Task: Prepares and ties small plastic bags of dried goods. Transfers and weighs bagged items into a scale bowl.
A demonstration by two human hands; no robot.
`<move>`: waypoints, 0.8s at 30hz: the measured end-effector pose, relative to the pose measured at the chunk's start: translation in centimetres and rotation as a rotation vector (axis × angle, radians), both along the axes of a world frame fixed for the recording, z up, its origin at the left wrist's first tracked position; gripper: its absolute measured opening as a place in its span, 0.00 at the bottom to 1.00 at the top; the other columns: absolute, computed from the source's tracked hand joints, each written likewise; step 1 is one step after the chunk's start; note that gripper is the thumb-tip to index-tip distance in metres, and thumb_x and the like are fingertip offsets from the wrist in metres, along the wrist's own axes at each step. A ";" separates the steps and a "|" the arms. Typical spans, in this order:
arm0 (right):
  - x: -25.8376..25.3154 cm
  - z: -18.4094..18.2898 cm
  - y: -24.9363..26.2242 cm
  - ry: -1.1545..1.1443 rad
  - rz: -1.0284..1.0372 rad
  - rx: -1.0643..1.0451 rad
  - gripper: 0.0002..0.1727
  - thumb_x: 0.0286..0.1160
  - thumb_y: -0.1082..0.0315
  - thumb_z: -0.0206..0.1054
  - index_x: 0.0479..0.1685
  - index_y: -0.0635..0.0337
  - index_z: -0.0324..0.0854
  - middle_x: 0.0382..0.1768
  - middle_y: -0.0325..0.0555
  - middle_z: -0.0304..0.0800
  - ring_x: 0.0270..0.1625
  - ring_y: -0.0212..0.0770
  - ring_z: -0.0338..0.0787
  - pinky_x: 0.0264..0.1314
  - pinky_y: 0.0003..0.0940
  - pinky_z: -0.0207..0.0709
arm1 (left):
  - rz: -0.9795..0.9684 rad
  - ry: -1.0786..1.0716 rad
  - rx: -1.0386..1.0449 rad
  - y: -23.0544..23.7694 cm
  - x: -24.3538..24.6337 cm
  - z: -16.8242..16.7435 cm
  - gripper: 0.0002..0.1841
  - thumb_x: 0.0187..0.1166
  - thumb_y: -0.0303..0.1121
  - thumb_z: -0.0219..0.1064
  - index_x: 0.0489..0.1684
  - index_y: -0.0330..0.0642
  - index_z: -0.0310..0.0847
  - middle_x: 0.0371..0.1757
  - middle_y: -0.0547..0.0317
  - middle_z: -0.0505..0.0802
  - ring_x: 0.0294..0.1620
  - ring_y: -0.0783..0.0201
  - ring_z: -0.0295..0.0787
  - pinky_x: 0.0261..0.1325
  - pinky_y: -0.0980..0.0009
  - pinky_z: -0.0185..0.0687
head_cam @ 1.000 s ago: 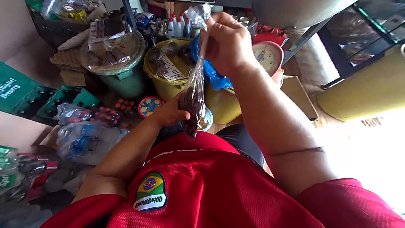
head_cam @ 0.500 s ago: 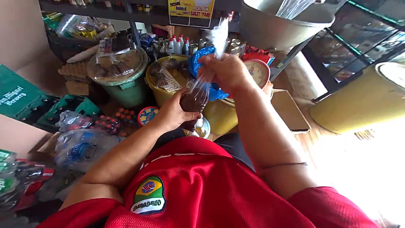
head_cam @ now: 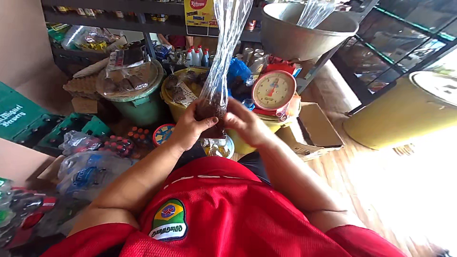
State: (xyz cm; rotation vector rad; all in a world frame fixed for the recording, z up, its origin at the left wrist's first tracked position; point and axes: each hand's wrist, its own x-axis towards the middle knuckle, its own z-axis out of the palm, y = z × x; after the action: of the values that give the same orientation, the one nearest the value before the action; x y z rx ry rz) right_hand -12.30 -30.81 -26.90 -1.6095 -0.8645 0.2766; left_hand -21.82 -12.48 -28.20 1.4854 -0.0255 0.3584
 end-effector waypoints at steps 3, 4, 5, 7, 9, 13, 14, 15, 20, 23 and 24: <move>-1.4 -1.9 1.7 0.065 0.035 0.049 0.33 0.86 0.51 0.61 0.86 0.56 0.62 0.64 0.43 0.87 0.60 0.31 0.90 0.63 0.35 0.86 | -0.029 0.021 -0.100 -1.2 0.6 0.4 0.33 0.73 0.16 0.69 0.79 0.48 0.67 0.64 0.55 0.87 0.59 0.63 0.89 0.59 0.62 0.90; -1.4 -2.0 1.8 0.074 0.006 0.092 0.33 0.86 0.53 0.60 0.87 0.55 0.61 0.65 0.44 0.86 0.61 0.31 0.89 0.63 0.36 0.86 | -0.023 0.033 -0.122 -1.5 0.8 0.5 0.31 0.73 0.16 0.69 0.77 0.48 0.68 0.63 0.55 0.88 0.58 0.63 0.90 0.59 0.62 0.90; -1.5 -2.1 1.8 0.099 -0.031 0.130 0.32 0.85 0.55 0.59 0.86 0.54 0.62 0.64 0.44 0.86 0.59 0.32 0.90 0.61 0.36 0.87 | -0.016 0.042 -0.131 -1.8 0.9 0.4 0.30 0.73 0.16 0.70 0.76 0.47 0.69 0.62 0.55 0.89 0.58 0.63 0.90 0.58 0.62 0.90; -1.7 -2.0 1.9 0.155 -0.104 0.192 0.26 0.81 0.59 0.57 0.79 0.51 0.67 0.56 0.41 0.88 0.52 0.33 0.91 0.50 0.37 0.88 | -0.014 0.061 -0.148 -2.4 1.1 0.3 0.27 0.75 0.18 0.70 0.74 0.44 0.72 0.60 0.54 0.90 0.56 0.63 0.91 0.59 0.61 0.91; -1.8 -1.9 1.8 0.220 -0.111 0.243 0.23 0.79 0.62 0.55 0.74 0.49 0.69 0.51 0.40 0.87 0.47 0.34 0.90 0.43 0.36 0.87 | -0.024 0.068 -0.168 -2.8 1.2 0.2 0.21 0.78 0.24 0.70 0.70 0.44 0.74 0.55 0.57 0.91 0.53 0.65 0.91 0.57 0.63 0.90; -1.9 -2.3 1.5 0.240 -0.109 0.276 0.21 0.76 0.64 0.54 0.69 0.48 0.69 0.49 0.38 0.86 0.46 0.31 0.89 0.42 0.33 0.86 | -0.025 0.028 -0.166 -3.2 1.4 0.2 0.16 0.81 0.26 0.68 0.65 0.45 0.78 0.52 0.60 0.92 0.50 0.68 0.92 0.54 0.66 0.91; -1.9 -2.3 1.4 0.209 -0.118 0.254 0.21 0.78 0.64 0.53 0.70 0.49 0.69 0.50 0.39 0.86 0.47 0.31 0.89 0.44 0.33 0.86 | -0.014 0.015 -0.153 -3.3 1.5 0.1 0.15 0.82 0.25 0.67 0.65 0.45 0.78 0.53 0.60 0.92 0.50 0.68 0.92 0.55 0.66 0.91; -1.8 -2.3 1.2 0.160 -0.128 0.215 0.20 0.82 0.63 0.53 0.72 0.51 0.69 0.51 0.40 0.86 0.48 0.31 0.89 0.46 0.34 0.86 | -0.003 0.009 -0.145 -3.4 1.6 0.1 0.15 0.82 0.25 0.66 0.65 0.44 0.78 0.53 0.59 0.92 0.51 0.68 0.91 0.56 0.66 0.90; -1.8 -2.0 0.5 -0.055 -0.186 0.050 0.30 0.84 0.64 0.55 0.86 0.58 0.59 0.65 0.50 0.84 0.61 0.35 0.88 0.60 0.39 0.85 | 0.028 0.039 -0.038 -3.8 1.8 0.1 0.14 0.86 0.28 0.62 0.67 0.41 0.78 0.55 0.57 0.92 0.55 0.66 0.91 0.61 0.62 0.89; -1.3 -2.6 0.2 -0.157 -0.230 0.081 0.43 0.76 0.63 0.66 0.91 0.63 0.50 0.74 0.58 0.79 0.70 0.40 0.86 0.71 0.43 0.82 | 0.019 0.079 -0.027 -4.4 3.1 0.7 0.15 0.84 0.28 0.62 0.66 0.40 0.79 0.53 0.54 0.93 0.53 0.63 0.92 0.59 0.60 0.90; -1.1 -2.8 0.0 -0.169 -0.260 0.083 0.46 0.73 0.62 0.70 0.90 0.64 0.51 0.73 0.60 0.79 0.70 0.41 0.86 0.72 0.43 0.81 | 0.007 0.091 -0.052 -4.7 3.5 1.0 0.14 0.82 0.27 0.64 0.64 0.39 0.81 0.52 0.53 0.93 0.53 0.62 0.92 0.59 0.61 0.90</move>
State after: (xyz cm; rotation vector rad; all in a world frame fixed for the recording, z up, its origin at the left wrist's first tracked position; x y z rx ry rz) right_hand -13.37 -30.77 -29.69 -1.6627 -0.7716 -0.0786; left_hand -18.28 -17.23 -27.23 1.4490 0.0611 0.2948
